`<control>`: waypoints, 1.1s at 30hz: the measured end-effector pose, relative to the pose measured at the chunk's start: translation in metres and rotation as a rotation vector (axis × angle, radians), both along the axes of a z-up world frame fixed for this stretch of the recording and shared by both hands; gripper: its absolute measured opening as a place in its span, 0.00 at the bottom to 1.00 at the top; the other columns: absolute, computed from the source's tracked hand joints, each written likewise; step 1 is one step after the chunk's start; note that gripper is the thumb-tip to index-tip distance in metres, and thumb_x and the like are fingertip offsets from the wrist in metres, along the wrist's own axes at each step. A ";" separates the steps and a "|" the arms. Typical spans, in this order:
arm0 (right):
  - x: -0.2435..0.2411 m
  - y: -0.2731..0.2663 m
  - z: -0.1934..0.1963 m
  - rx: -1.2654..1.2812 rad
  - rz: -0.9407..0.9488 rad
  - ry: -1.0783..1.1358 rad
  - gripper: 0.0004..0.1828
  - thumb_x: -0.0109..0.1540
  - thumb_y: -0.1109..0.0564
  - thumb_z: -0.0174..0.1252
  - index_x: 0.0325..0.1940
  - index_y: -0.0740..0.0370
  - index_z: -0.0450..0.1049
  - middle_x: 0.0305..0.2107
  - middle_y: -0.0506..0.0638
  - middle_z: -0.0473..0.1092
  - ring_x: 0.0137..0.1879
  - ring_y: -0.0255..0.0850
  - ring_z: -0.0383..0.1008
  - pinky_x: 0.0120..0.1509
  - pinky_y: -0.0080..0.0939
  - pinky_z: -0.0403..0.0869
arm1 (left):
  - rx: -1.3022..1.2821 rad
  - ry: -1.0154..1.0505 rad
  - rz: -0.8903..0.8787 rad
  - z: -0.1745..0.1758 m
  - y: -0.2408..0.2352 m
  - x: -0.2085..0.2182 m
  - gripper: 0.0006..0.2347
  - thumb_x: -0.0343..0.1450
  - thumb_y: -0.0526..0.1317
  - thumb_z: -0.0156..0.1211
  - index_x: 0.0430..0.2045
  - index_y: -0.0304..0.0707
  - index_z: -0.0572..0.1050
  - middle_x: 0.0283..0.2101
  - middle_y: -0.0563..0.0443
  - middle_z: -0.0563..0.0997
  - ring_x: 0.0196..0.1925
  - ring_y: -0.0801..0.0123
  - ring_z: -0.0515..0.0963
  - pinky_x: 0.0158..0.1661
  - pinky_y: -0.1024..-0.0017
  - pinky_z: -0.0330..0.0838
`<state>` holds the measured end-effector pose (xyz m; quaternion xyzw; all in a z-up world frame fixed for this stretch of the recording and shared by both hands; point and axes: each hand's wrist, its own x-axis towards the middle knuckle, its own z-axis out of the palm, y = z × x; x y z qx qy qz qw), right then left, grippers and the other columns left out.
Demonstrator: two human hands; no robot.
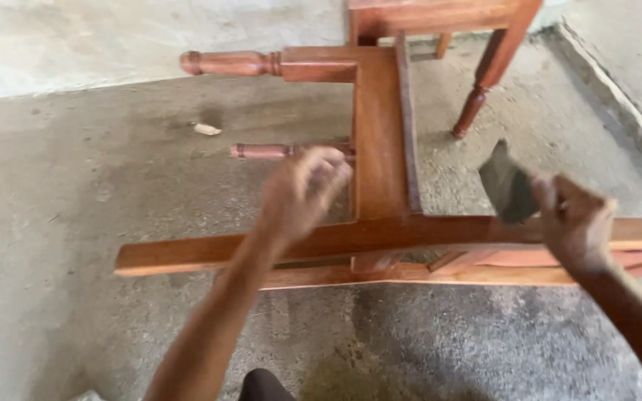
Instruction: The person sands the legs and frame of a wooden chair using a sanding block. They work on the chair legs, the seat frame, and the backrest, repositioning the chair to access different areas.
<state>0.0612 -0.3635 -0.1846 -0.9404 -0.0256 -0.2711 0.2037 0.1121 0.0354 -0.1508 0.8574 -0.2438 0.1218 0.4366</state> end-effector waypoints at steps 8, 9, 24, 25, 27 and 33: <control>-0.052 0.186 0.022 0.393 0.426 -0.022 0.12 0.71 0.55 0.57 0.37 0.64 0.77 0.20 0.50 0.70 0.25 0.36 0.70 0.32 0.37 0.70 | -0.297 0.076 0.018 -0.008 0.008 -0.085 0.25 0.77 0.53 0.56 0.56 0.26 0.69 0.45 0.36 0.78 0.44 0.65 0.79 0.42 0.69 0.77; -0.050 0.198 0.014 0.457 0.392 0.077 0.14 0.73 0.53 0.57 0.38 0.64 0.78 0.21 0.50 0.71 0.26 0.36 0.70 0.30 0.36 0.70 | -0.439 0.404 -0.056 -0.015 0.021 -0.081 0.20 0.76 0.53 0.56 0.48 0.32 0.74 0.37 0.45 0.81 0.38 0.73 0.79 0.39 0.73 0.77; -0.016 0.285 0.006 0.423 0.640 0.579 0.24 0.66 0.52 0.50 0.66 0.56 0.74 0.41 0.54 0.83 0.41 0.42 0.85 0.46 0.42 0.85 | -0.391 0.026 0.301 -0.018 0.122 -0.111 0.05 0.71 0.41 0.68 0.37 0.46 0.81 0.36 0.56 0.87 0.31 0.80 0.81 0.27 0.82 0.77; -0.016 0.283 0.016 0.415 0.654 0.585 0.24 0.66 0.52 0.50 0.66 0.56 0.74 0.41 0.54 0.83 0.41 0.42 0.85 0.46 0.42 0.85 | -0.395 0.025 0.318 -0.027 0.147 -0.105 0.05 0.71 0.41 0.68 0.37 0.46 0.81 0.36 0.56 0.87 0.31 0.80 0.81 0.27 0.82 0.77; -0.016 0.278 0.034 -0.075 0.789 -0.216 0.17 0.75 0.61 0.42 0.64 0.65 0.71 0.58 0.61 0.75 0.63 0.50 0.77 0.58 0.41 0.80 | -0.132 -0.366 0.956 -0.046 0.197 -0.098 0.03 0.75 0.42 0.64 0.40 0.50 0.80 0.39 0.58 0.89 0.26 0.78 0.84 0.20 0.80 0.73; 0.011 0.322 -0.040 -0.326 1.067 -0.220 0.20 0.68 0.65 0.48 0.65 0.68 0.66 0.65 0.63 0.65 0.73 0.51 0.64 0.72 0.49 0.72 | -0.833 0.405 0.957 -0.088 0.259 -0.069 0.14 0.81 0.53 0.48 0.54 0.51 0.72 0.41 0.55 0.83 0.38 0.76 0.80 0.34 0.70 0.67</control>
